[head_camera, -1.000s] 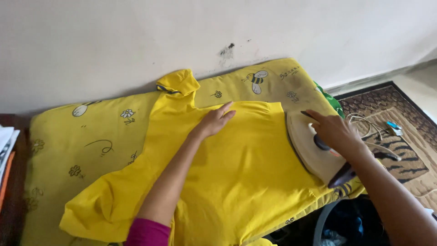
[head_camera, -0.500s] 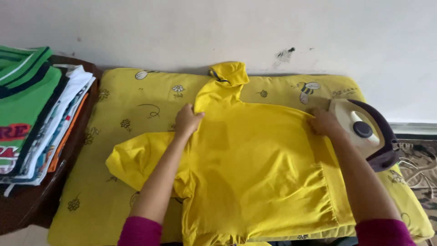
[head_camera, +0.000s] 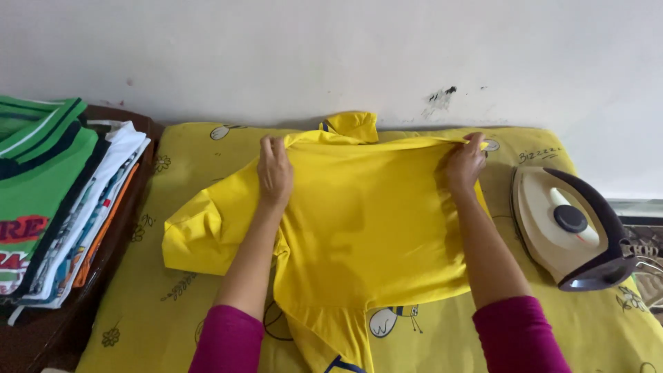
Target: The person irons a yellow long-sleeved shirt on a yellow ironing board, smoothing the sleeves and body with an electric iron. The person then folds the shirt neatly on the board.
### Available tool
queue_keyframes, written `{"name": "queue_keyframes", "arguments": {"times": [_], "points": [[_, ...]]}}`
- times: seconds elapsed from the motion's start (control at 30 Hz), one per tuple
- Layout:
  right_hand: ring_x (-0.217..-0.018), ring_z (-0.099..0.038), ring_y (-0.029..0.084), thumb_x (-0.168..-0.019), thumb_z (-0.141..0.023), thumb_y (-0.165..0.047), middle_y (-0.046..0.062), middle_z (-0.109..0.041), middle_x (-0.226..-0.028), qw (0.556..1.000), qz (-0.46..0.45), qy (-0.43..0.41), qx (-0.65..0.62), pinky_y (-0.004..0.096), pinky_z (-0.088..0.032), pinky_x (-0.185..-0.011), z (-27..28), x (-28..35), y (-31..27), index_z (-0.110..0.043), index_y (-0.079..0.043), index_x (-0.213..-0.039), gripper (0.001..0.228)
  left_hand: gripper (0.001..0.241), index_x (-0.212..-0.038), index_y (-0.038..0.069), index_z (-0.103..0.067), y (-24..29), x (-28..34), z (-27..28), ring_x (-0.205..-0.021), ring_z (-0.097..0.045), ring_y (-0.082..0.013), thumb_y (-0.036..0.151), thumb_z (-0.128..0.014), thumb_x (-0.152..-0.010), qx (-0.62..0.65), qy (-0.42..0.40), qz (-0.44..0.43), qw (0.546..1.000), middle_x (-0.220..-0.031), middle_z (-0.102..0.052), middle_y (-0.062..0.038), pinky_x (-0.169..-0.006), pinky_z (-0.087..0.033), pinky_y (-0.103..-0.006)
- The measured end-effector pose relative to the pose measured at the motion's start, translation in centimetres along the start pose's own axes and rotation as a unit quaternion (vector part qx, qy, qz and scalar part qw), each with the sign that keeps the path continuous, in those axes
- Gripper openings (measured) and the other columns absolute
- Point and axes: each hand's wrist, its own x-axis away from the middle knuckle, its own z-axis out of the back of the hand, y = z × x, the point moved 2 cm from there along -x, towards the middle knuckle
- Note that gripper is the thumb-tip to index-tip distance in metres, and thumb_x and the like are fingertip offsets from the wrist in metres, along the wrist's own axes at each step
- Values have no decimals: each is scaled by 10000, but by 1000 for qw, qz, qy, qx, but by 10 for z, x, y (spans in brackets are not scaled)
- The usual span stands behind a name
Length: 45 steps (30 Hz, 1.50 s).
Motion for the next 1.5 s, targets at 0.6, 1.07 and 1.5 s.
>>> {"name": "queue_keyframes", "arguments": {"times": [0.6,1.07,1.5], "points": [[-1006,-685,283,-677,-782,0,38,-714,-1033,908,356,-158,152,446,-587,-777,205,193,44,-706,-131,-958,319,1007,-1648,246,101,127,74,263,-1583,210,-316,767,-394,-942,-48,-733,-152,661,-1718,250,-84,-1168,101,-777],[-1128,-599,417,-947,-645,-216,243,-672,-1229,928,102,-105,341,517,-578,-781,256,25,37,-675,-9,-1296,407,558,-1348,132,-604,19,152,269,-1121,-576,-247,481,-651,-915,161,-371,139,904,-1260,-616,-101,-922,-452,-415],[-997,-787,317,-908,-534,-502,46,-809,-1082,815,178,-342,432,500,-635,-814,232,58,-107,-533,-399,-1375,479,624,-1400,107,-377,20,109,218,-937,-764,-239,177,-756,-909,411,-122,392,814,-1071,-753,-159,-808,-644,-329]]}}
